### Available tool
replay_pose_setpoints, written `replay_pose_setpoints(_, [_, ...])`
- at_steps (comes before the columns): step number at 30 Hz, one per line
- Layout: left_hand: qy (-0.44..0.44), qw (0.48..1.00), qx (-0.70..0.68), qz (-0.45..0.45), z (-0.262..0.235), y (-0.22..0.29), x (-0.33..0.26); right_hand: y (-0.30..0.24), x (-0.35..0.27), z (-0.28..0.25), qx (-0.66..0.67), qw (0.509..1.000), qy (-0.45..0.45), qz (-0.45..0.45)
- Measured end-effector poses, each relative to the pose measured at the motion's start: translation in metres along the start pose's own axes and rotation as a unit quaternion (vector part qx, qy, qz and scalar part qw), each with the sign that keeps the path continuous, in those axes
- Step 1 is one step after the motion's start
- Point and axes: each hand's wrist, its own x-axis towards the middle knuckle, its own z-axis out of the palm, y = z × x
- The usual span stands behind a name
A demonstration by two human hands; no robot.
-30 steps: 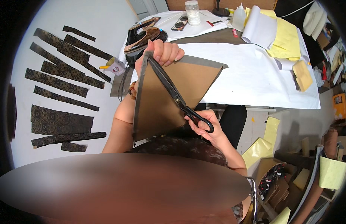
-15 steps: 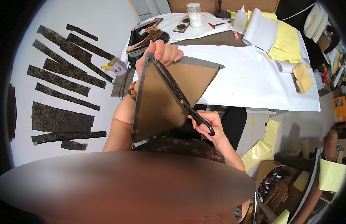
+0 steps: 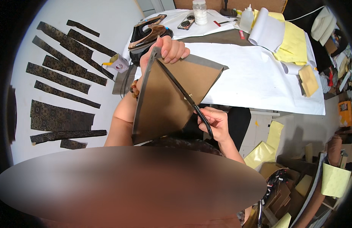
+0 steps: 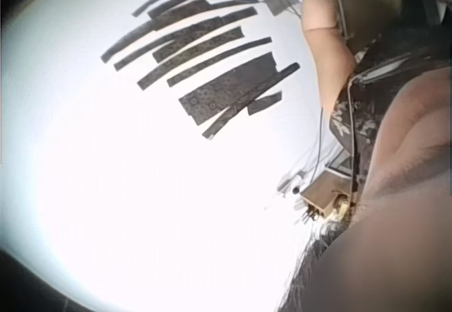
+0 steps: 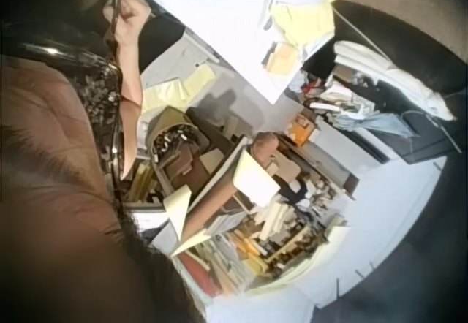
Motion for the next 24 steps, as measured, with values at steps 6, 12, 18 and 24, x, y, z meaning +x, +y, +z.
replay_pose_setpoints(6, [0.010, 1.000, 0.007, -0.008, -0.003, 0.000, -0.002, 0.003, -0.003, -0.011, -0.138, 0.988, 0.014, -0.070])
replay_pose_setpoints(12, [0.024, 0.999, 0.043, -0.017, -0.004, 0.002, -0.002, 0.001, -0.002, -0.010, -0.287, 0.946, 0.045, -0.143])
replay_pose_setpoints(18, [0.032, 0.998, 0.056, -0.020, -0.004, 0.003, -0.003, 0.001, -0.003, -0.006, -0.307, 0.938, 0.058, -0.153])
replay_pose_setpoints(24, [0.026, 1.000, 0.017, 0.004, -0.004, 0.006, -0.001, -0.002, 0.002, -0.001, -0.339, 0.921, 0.053, -0.187])
